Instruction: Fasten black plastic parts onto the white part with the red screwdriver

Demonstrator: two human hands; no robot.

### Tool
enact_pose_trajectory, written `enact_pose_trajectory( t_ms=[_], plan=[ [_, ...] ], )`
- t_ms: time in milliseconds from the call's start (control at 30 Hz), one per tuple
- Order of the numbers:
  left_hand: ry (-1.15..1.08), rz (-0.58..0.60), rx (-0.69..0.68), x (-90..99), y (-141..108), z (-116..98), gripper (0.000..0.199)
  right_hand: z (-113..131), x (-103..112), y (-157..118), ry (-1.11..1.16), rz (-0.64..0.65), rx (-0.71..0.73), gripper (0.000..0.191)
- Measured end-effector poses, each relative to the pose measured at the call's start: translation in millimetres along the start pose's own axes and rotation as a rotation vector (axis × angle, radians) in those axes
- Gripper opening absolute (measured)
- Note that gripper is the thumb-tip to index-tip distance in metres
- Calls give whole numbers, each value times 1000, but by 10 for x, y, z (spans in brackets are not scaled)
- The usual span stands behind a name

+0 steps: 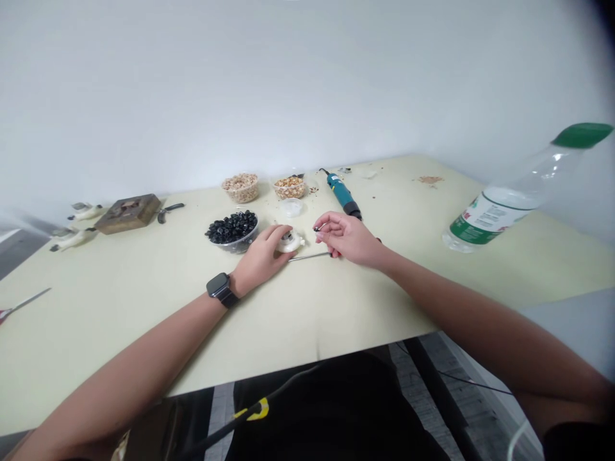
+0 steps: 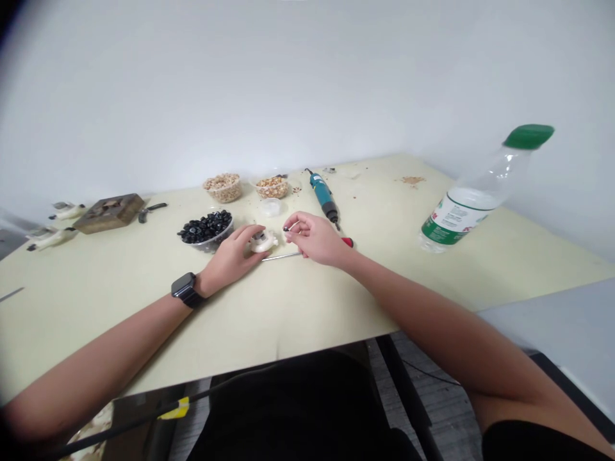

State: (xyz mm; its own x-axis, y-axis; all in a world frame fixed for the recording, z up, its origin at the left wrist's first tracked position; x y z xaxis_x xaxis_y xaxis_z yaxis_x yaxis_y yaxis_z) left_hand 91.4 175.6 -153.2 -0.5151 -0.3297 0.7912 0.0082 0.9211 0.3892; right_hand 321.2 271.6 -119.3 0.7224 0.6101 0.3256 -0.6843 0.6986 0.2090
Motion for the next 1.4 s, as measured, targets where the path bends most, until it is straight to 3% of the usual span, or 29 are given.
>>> enact_pose_trajectory(
  t_ms=[200, 467, 1167, 1400],
  plan=[
    [21, -168, -143, 80, -65, -129, 51, -9, -3, -19, 5, 25, 64, 27],
    [113, -270, -346, 66, -112, -159, 60, 42, -52, -53, 28, 108, 160, 22],
    [154, -296, -365, 76, -152, -202, 61, 54, -23, -123, -330, 135, 459, 21],
    [140, -285, -351, 75, -166, -246, 59, 49, -57, -140, -422, 63, 603, 14]
  ],
)
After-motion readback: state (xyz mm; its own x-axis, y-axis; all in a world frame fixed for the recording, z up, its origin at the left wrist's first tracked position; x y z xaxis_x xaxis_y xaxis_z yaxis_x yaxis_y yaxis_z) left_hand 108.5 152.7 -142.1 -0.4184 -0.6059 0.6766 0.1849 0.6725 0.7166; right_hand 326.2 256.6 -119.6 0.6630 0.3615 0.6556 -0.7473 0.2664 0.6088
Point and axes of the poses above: each hand's wrist, its own y-axis towards the middle knuckle, its own x-axis out of the back of the hand, z = x × y, the point moved 1 cm from there along y, towards the middle knuckle, and after that the axes turned 8 degrees about x, right-handed, at the moved point
